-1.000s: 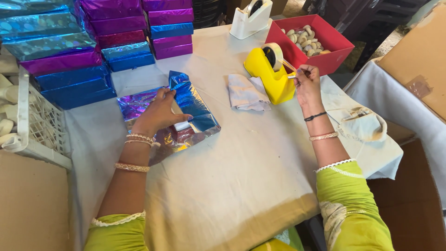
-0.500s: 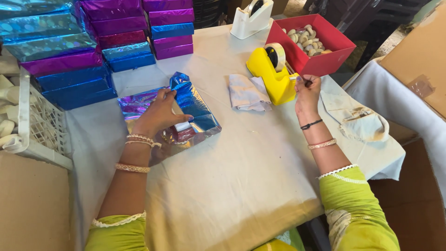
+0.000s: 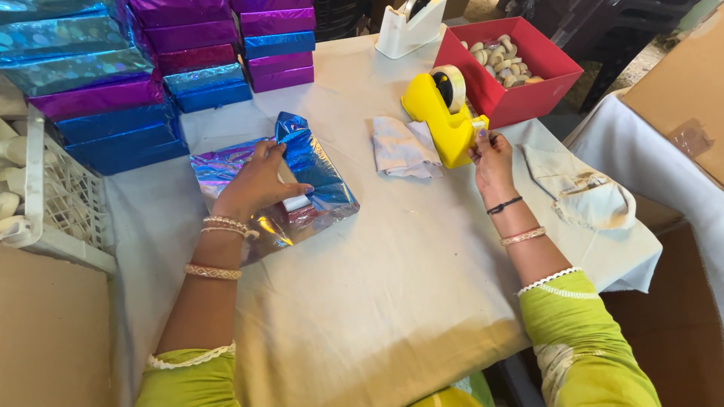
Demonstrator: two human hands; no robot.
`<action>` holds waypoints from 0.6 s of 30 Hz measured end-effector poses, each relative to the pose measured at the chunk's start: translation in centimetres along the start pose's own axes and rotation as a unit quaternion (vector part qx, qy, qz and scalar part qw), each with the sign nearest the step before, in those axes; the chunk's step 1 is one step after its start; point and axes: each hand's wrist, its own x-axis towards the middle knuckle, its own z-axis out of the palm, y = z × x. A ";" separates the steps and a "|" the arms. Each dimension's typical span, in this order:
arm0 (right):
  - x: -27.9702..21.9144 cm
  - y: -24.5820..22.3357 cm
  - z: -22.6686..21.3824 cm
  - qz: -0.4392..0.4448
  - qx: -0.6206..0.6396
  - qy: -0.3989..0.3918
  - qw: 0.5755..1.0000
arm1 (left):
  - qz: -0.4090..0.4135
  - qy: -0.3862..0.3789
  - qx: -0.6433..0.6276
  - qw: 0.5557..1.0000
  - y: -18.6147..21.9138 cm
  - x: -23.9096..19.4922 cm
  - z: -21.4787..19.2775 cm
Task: The person places small white objects into a small white box, closes the box, and then wraps it in shiny blue foil paper. They use a yellow tape dispenser to secure the wrapping paper around the box.
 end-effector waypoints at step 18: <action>-11.5 -4.4 14.8 -0.251 -0.266 -0.262 0.893 | 0.008 0.006 -0.023 1.000 -0.9 0.3 0.7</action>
